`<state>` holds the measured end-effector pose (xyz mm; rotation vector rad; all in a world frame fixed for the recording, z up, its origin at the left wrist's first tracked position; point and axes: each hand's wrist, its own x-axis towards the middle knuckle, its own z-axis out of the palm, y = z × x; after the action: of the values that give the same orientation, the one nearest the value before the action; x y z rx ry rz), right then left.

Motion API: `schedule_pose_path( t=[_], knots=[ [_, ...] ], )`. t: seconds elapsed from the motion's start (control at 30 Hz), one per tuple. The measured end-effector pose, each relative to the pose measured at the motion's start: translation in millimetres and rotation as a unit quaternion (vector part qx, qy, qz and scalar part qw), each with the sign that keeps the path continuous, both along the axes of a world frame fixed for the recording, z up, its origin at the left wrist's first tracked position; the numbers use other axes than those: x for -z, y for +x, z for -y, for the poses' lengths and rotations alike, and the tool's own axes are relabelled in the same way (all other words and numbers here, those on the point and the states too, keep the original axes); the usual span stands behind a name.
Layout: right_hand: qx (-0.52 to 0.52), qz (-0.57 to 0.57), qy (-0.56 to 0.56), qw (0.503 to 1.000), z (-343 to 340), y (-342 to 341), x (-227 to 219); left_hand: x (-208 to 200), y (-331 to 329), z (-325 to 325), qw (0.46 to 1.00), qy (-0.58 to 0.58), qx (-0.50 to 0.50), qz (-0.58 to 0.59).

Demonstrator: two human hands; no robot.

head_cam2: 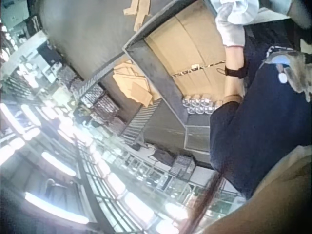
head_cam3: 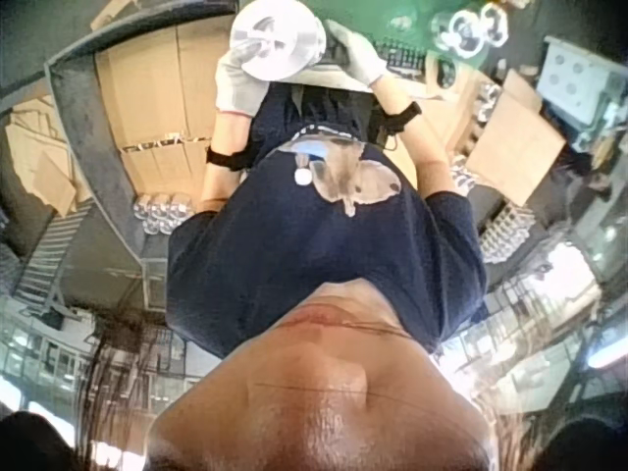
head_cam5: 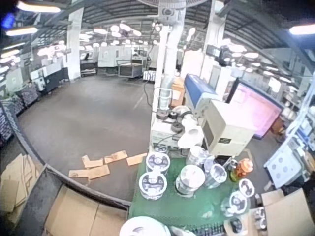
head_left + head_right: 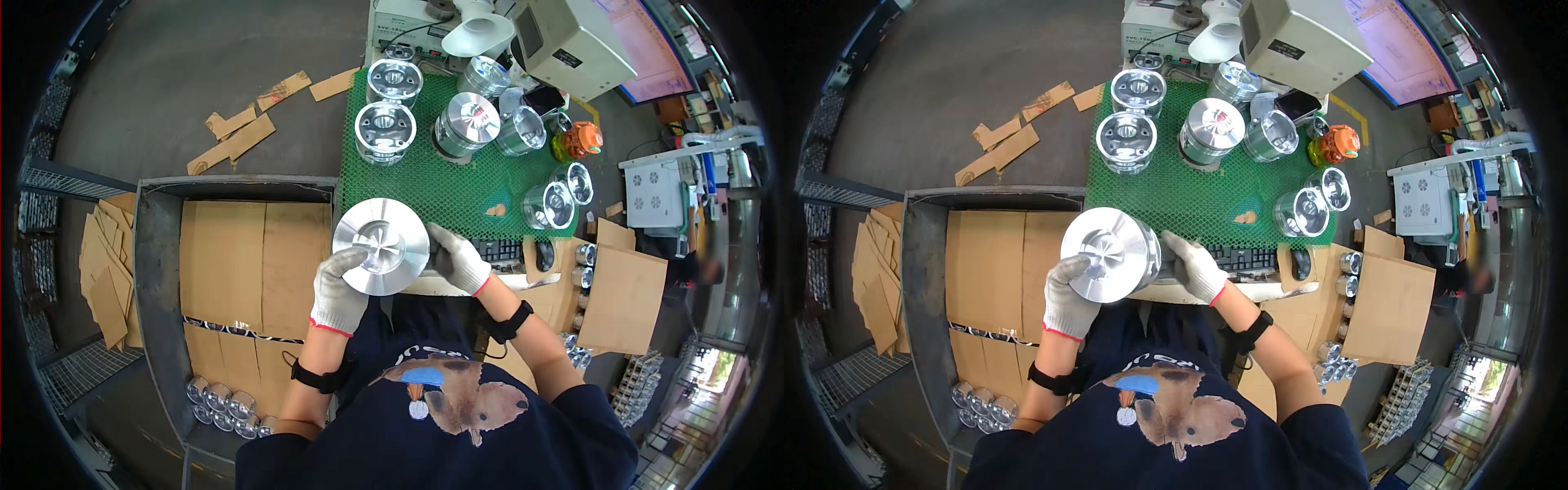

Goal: Inspecting and sorting metal pistons at a quality control workstation.

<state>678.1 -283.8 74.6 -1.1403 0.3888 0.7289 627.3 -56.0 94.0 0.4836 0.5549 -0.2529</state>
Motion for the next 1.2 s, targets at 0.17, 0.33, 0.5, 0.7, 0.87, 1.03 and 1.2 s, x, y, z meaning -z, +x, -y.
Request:
schedule_pose_path(
  t=[0.17,0.33,0.5,0.7,0.87,1.03,1.2],
  knots=[
    [0.068,-0.145,0.181,0.970,-26.7,3.5,-43.8,-7.0,6.0,9.1,1.000,-0.006,-0.002,0.010],
    [0.023,-0.199,0.371,0.907,-19.2,13.6,-37.1,-1.1,8.4,25.2,0.999,-0.040,-0.002,-0.017],
    [0.044,-0.238,0.276,0.930,-14.4,2.7,-37.1,18.2,-10.1,21.2,0.995,-0.090,0.035,-0.031],
    [-0.114,-0.103,0.099,0.983,11.6,-4.4,-24.4,87.7,-43.8,8.1,0.965,0.060,0.254,0.019],
    [-0.474,0.300,-0.500,0.660,-19.9,9.6,-39.6,108.8,-46.8,-4.5,0.949,0.031,0.305,-0.070],
    [-0.455,0.410,-0.575,0.542,-59.5,45.4,-35.0,110.7,-3.1,13.5,0.958,-0.100,0.261,-0.062],
    [-0.415,0.485,-0.581,0.505,-83.7,71.0,3.7,116.1,49.9,28.8,0.968,-0.132,0.193,-0.093]
  ],
)
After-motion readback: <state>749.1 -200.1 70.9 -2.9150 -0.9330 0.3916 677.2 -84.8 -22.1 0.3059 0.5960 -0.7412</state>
